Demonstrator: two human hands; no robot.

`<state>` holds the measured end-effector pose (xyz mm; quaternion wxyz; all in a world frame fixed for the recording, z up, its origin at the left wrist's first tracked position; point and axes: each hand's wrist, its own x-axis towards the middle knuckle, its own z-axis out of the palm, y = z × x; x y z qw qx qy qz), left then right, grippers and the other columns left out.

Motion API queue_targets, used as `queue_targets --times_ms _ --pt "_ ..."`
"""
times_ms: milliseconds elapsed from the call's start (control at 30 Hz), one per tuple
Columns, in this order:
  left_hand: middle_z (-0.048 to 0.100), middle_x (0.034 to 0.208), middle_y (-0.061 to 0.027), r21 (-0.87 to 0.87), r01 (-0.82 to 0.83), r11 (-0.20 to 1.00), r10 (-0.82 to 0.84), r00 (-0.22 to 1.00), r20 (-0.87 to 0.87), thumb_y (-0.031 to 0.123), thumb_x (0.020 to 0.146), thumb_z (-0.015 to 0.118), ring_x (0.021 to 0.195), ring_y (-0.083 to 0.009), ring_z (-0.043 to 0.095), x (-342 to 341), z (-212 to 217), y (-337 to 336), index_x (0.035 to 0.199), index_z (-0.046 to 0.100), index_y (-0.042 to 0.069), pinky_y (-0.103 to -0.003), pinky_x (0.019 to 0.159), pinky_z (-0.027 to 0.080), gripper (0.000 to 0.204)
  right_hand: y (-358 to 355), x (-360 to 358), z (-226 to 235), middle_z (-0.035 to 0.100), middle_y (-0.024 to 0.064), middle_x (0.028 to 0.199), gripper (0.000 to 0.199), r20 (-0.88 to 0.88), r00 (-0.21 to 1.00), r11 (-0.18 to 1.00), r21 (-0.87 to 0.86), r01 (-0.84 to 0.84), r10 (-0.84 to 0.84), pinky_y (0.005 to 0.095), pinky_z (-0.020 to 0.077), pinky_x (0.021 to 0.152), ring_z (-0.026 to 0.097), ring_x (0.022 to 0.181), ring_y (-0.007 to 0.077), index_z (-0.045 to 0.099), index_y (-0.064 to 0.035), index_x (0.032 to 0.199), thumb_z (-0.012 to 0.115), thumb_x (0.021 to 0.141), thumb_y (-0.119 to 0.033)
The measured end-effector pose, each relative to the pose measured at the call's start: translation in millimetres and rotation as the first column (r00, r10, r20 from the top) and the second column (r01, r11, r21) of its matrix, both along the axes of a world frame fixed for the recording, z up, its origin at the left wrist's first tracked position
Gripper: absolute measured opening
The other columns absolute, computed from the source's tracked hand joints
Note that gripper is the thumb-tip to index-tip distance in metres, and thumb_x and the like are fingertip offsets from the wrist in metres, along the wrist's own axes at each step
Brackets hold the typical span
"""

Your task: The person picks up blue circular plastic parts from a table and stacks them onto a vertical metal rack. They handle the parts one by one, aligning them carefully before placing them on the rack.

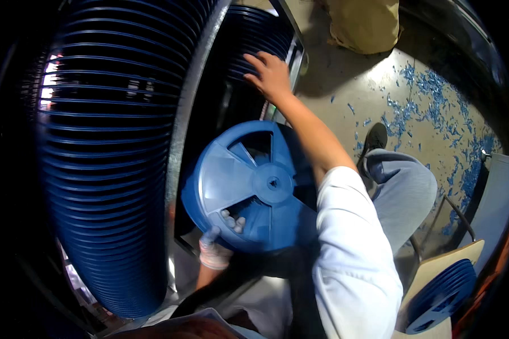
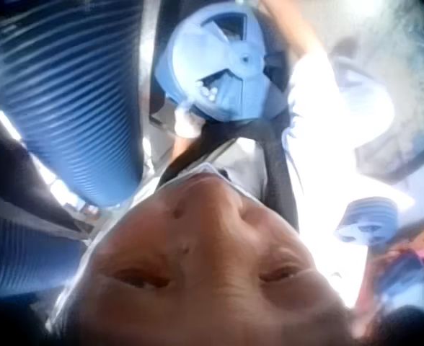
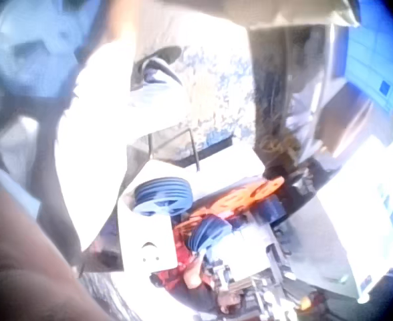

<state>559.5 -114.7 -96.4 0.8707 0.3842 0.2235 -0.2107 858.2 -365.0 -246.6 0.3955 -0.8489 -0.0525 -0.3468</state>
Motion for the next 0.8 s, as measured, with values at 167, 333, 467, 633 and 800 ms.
queue_targets --times_ms 167,333,467,633,800 --pt "0.064 0.094 -0.0159 -0.079 0.022 0.997 -0.02 0.999 0.028 0.011 0.076 0.072 0.091 -0.0312 0.061 -0.3 -8.6 3.8 0.115 0.054 -0.003 -0.044 0.106 0.037 0.046 -44.4 -108.0 -19.1 0.054 0.013 0.114 0.035 -0.214 0.961 0.984 0.075 -0.161 0.174 0.0418 0.0405 0.092 0.049 0.111 0.033 0.055 -0.0082 0.116 0.063 0.084 -0.022" --pt "0.066 0.092 -0.0168 -0.059 -0.036 0.998 0.041 0.996 0.083 0.007 0.075 0.07 0.092 -0.0307 0.064 -1.0 1.6 -0.1 0.111 0.057 -0.005 -0.048 0.1 0.044 0.04 -58.1 -261.6 33.6 0.052 0.017 0.121 0.048 -0.36 0.799 0.872 0.105 -0.479 0.482 0.0453 0.0378 0.097 0.047 0.114 0.0361 0.054 -0.0054 0.12 0.065 0.081 -0.03" --pt "0.067 0.09 -0.0176 -0.1 -0.05 0.994 0.056 0.997 0.058 0.006 0.075 0.068 0.086 -0.0326 0.067 1.7 -6.1 6.5 0.11 0.057 -0.006 -0.05 0.097 0.047 0.039 -46.4 -347.2 59.2 0.041 0.0191 0.139 0.071 -0.403 0.653 0.714 0.003 -0.7 0.641 0.0461 0.0325 0.104 0.042 0.124 0.0375 0.042 -0.0074 0.137 0.064 0.081 -0.044" --pt "0.066 0.089 -0.0167 -0.138 0.021 0.99 -0.005 0.993 0.114 0.01 0.074 0.067 0.085 -0.0349 0.066 3.2 -11.4 18.9 0.108 0.057 -0.006 -0.051 0.092 0.05 0.039 -47.6 -360.0 53.6 0.035 0.0206 0.144 0.082 -0.468 0.659 0.726 -0.054 -0.686 0.589 0.0467 0.0273 0.11 0.035 0.131 0.0373 0.033 -0.0072 0.143 0.063 0.08 -0.051" --pt "0.065 0.085 -0.0166 -0.135 -0.024 0.991 0.04 0.993 0.115 0.012 0.07 0.074 0.078 -0.032 0.062 -1.6 -12.5 23.5 0.103 0.059 -0.005 -0.049 0.09 0.049 0.039 -76.7 -359.8 42.7 0.038 0.0179 0.143 0.078 -0.564 0.59 0.519 -0.304 -0.799 0.577 0.0448 0.0223 0.113 0.034 0.134 0.0306 0.034 -0.0057 0.142 0.058 0.084 -0.051"
